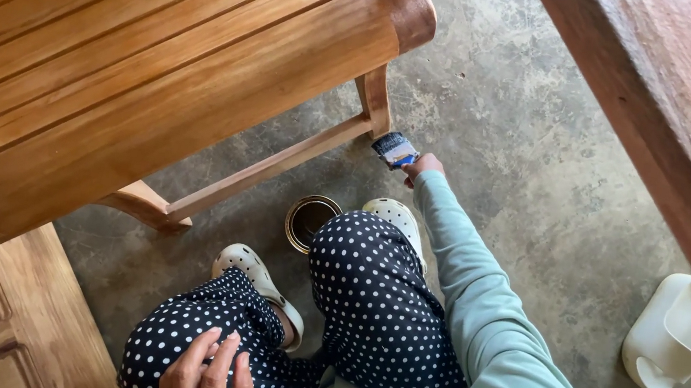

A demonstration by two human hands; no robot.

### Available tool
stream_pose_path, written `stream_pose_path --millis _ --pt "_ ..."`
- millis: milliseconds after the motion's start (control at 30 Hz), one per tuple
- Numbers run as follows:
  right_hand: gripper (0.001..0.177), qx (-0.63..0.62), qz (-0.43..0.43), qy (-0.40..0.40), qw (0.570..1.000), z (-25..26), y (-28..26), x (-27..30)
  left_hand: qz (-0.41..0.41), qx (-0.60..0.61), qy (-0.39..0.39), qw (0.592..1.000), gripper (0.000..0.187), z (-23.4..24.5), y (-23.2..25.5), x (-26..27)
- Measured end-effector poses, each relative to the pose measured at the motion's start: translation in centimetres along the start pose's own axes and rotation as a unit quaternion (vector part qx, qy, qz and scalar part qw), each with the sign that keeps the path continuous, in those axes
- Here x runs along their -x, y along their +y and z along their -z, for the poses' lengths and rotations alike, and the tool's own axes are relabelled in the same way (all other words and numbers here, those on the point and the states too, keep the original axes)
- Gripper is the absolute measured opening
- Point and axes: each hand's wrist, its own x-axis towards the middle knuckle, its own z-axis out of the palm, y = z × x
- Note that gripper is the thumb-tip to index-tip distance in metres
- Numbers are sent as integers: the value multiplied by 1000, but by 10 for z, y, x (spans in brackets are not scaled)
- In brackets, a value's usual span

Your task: Staining a wooden chair using a paintbrush and sanding sealer lacquer.

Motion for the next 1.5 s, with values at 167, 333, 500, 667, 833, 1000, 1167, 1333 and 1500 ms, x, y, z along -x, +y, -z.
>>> stream_pose_path --millis 167,333,500,667,833,1000,1167,1333,1500 --pt "26 -29 -10 0 1000 -4 -5 -7 0 7 0 1000 24 -1 0 0" --pt "27 -27 -22 -2 999 -3 -17 -2 13 -8 -5 1000 24 0 2 1" --pt "25 -49 31 13 998 7 -21 9 11 -5 -9 1000 25 3 5 -4" --pt "28 -54 79 19 995 32 -29 26 -10 10 -11 1000 26 5 2 -4" --pt "26 -229 159 -3 960 58 -32 45 -13 13 -9 1000 27 8 1 -3" --pt "26 -87 91 39 991 53 -15 37 -4 13 10 1000 26 6 1 1" --pt "27 16 55 36 998 21 -15 22 -3 15 1 1000 27 11 5 -7" --pt "24 -9 57 66 996 33 -47 46 -12 26 -4 1000 26 9 6 -9" --pt "24 -104 120 37 987 47 -67 63 -12 12 -11 1000 28 11 10 -15"
